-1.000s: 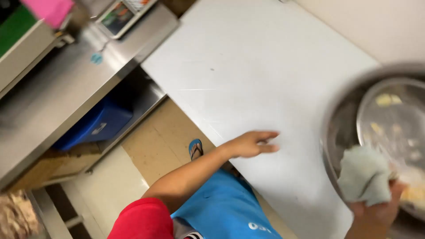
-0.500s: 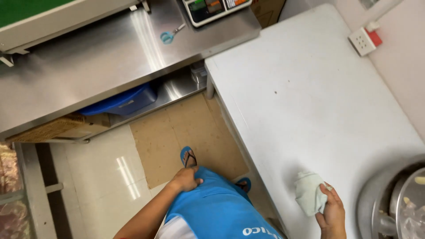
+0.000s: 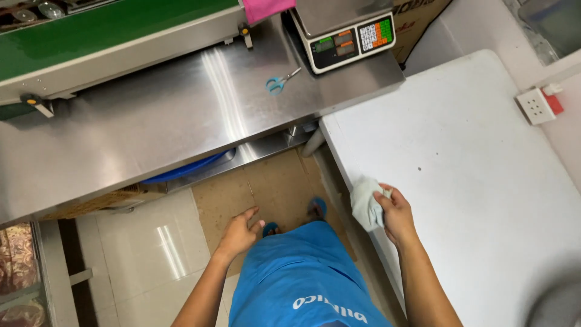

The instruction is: The person wipes a white countertop and a stainless steel work surface with a cloth. They move several spice jars and a digital scale to clear space, then wipe the surfaces again. They also handle a plastic container and a tub of chocolate spread, placing them aside before continuing to wipe the area.

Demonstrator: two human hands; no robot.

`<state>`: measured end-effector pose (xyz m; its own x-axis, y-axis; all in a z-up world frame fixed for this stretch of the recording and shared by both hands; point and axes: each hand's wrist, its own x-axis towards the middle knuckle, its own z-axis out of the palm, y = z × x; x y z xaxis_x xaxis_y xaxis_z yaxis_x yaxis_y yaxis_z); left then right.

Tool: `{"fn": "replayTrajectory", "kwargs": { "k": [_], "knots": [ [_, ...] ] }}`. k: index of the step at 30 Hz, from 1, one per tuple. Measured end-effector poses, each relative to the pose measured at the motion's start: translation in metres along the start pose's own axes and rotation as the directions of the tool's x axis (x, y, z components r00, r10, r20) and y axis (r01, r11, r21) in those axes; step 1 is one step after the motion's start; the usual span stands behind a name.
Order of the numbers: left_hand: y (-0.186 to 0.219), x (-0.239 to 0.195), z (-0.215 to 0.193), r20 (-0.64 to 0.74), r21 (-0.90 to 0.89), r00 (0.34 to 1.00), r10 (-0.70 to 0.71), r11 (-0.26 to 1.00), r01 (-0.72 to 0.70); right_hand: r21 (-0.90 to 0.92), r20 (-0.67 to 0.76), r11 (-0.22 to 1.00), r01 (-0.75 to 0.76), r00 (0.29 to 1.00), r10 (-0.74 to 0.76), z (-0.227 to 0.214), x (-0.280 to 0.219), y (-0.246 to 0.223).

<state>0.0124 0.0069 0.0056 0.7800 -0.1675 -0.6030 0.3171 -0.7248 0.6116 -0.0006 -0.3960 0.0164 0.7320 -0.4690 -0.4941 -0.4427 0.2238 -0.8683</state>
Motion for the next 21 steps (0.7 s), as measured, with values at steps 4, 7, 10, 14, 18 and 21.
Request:
{"fn": "replayTrajectory", "kwargs": {
  "k": [4,7,10,14,18,21],
  "knots": [
    [0.045,0.005,-0.044,0.022,-0.031,0.999,-0.025,0.999,0.025,-0.181,0.065,0.975,0.132,0.990,-0.122,0.078,0.042,-0.066],
    [0.067,0.038,-0.069,-0.007,-0.038,1.000,-0.016,0.999,0.015,-0.172,0.165,0.963,0.207,0.970,-0.179,0.136,0.098,-0.087],
    [0.098,0.076,-0.096,-0.073,-0.094,0.997,-0.017,0.996,0.010,-0.098,0.263,0.965,0.242,0.942,-0.210,0.198,0.175,-0.075],
    [0.131,0.130,-0.119,-0.175,-0.184,0.983,-0.060,0.983,0.027,-0.167,0.447,0.945,0.281,0.876,-0.181,0.269,0.232,-0.088],
    [0.136,0.174,-0.137,-0.286,-0.340,0.946,-0.151,0.939,0.047,-0.298,0.657,0.684,0.666,0.663,-0.359,0.292,0.248,-0.143],
    [0.141,0.188,-0.146,-0.369,-0.375,0.906,-0.208,0.925,0.060,-0.164,0.661,0.602,0.781,0.540,-0.520,0.299,0.283,-0.208]
  ]
}}
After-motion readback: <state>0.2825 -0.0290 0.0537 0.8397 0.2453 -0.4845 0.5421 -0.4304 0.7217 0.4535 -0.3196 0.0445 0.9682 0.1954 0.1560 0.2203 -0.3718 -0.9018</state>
